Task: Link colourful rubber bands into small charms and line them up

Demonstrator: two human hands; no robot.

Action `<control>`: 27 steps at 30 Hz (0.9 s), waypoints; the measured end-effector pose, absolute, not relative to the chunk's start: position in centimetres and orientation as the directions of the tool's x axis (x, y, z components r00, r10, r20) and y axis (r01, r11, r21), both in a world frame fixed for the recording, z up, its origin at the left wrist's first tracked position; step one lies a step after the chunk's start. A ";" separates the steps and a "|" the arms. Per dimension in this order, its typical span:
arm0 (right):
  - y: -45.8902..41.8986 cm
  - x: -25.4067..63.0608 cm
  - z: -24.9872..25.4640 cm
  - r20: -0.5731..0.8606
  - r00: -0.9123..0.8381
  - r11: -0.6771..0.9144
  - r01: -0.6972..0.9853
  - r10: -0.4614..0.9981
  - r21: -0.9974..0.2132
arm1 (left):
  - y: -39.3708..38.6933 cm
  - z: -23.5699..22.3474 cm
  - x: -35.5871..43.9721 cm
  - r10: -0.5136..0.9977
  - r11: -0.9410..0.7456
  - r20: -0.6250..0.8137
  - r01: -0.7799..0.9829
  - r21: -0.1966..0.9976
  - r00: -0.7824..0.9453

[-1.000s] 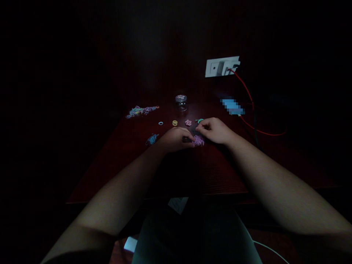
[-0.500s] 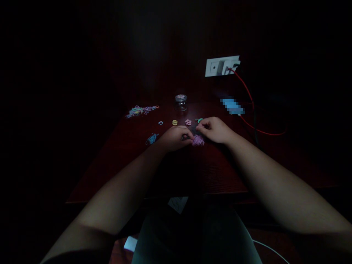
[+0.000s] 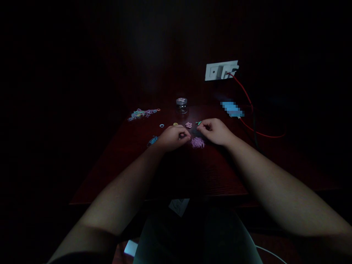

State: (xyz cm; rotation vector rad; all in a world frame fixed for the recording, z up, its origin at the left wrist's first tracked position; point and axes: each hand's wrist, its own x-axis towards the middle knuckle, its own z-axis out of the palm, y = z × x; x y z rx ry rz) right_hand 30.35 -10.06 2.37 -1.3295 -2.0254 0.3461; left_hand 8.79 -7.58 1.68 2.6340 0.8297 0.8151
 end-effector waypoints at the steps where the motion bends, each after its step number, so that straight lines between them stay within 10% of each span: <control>1: -10.1 30.4 2.4 0.403 -0.239 0.446 0.695 0.883 -0.564 | -7.4 1.9 8.5 0.609 -0.791 0.445 0.467 0.395 0.656; 9: -10.1 30.4 2.3 0.505 -0.142 0.481 0.596 0.851 -0.643 | -4.0 2.1 0.1 0.793 -0.466 0.596 0.756 0.461 0.125; 13: -10.0 30.4 2.1 0.510 -0.150 0.482 0.621 0.847 -0.618 | -1.7 0.1 -5.3 0.911 -0.029 0.363 0.848 0.529 -0.195; 27: -10.3 29.9 2.0 0.490 -0.193 0.506 0.557 0.850 -0.659 | 4.4 -1.5 -4.2 0.957 -0.153 0.284 0.943 0.294 0.067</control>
